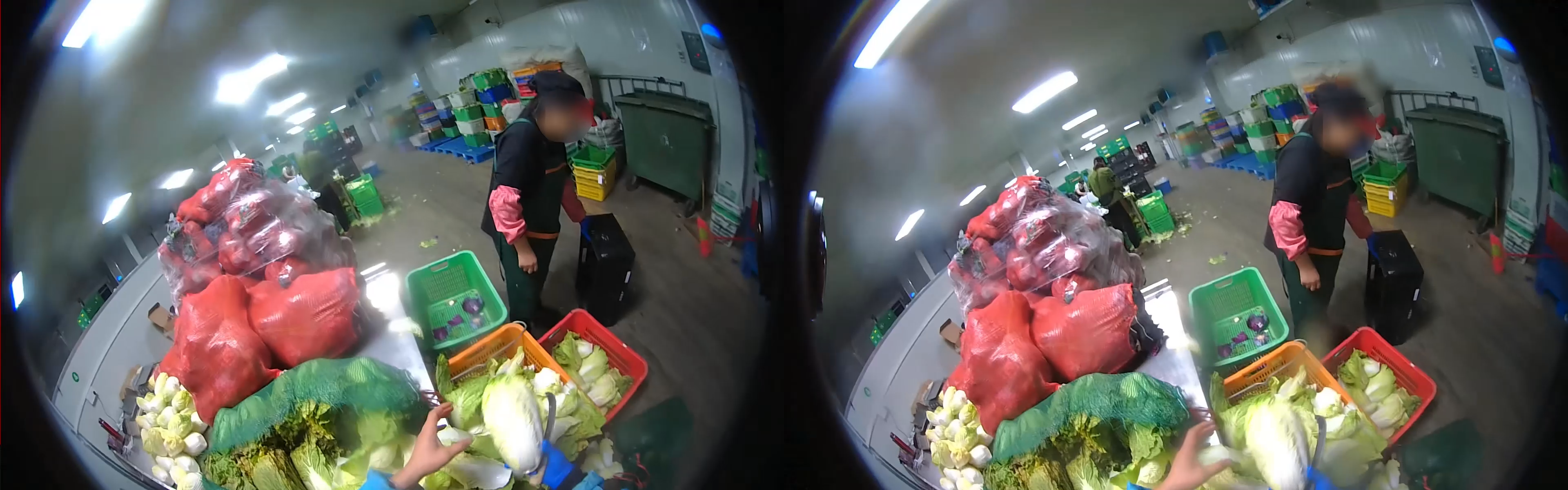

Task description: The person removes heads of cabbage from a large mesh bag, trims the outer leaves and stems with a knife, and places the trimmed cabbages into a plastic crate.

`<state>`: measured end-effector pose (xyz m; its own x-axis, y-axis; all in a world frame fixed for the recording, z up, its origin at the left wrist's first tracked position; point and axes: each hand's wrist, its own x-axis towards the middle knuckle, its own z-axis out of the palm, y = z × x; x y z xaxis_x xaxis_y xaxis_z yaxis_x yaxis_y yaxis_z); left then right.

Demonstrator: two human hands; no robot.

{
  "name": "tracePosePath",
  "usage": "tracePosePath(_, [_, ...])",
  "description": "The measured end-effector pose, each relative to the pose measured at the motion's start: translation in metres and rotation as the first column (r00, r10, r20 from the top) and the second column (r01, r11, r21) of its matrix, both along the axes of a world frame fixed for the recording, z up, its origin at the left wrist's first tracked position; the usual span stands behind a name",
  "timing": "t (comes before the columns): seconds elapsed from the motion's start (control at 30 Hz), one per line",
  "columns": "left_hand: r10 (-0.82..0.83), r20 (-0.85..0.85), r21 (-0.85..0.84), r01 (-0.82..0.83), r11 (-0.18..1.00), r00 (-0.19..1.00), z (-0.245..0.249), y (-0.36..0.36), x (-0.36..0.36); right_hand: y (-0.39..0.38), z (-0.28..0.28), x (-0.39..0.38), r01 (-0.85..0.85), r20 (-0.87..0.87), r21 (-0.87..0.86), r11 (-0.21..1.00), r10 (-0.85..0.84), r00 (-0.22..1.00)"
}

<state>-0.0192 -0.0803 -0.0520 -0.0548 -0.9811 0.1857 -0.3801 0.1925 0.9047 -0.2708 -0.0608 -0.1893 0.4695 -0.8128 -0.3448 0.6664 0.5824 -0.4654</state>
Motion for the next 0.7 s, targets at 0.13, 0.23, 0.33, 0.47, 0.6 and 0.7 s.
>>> tracePosePath(0.13, [0.094,0.213,-0.161,-0.06,0.985,0.973,0.018,0.005,0.0,0.011,-0.12,-0.032,-0.28,-0.428,-0.044,0.959,0.235,0.873])
tracePosePath(0.23, [-0.043,-0.125,0.308,0.079,0.948,0.991,0.02,0.005,0.008,0.011,-0.019,-0.007,-0.336,-0.311,-0.15,0.93,0.278,0.909])
tracePosePath(0.33, [-0.156,-0.325,0.482,0.305,0.822,0.933,0.027,0.021,0.012,0.022,0.012,0.001,-0.355,-0.323,-0.282,0.891,0.26,0.91])
tracePosePath(0.47, [0.043,-0.539,0.57,0.327,0.754,0.841,0.025,0.036,0.017,0.024,-0.012,0.007,-0.497,-0.387,-0.246,0.832,0.385,0.838])
tracePosePath(0.6, [0.064,-0.452,0.547,0.219,0.808,0.89,0.009,0.039,0.023,0.019,0.006,0.016,-0.416,-0.162,-0.225,0.881,0.387,0.908])
tracePosePath(0.7, [0.088,-0.528,0.486,0.215,0.847,0.844,0.019,0.044,0.017,0.03,0.008,0.015,-0.346,-0.007,-0.061,0.936,0.346,0.938])
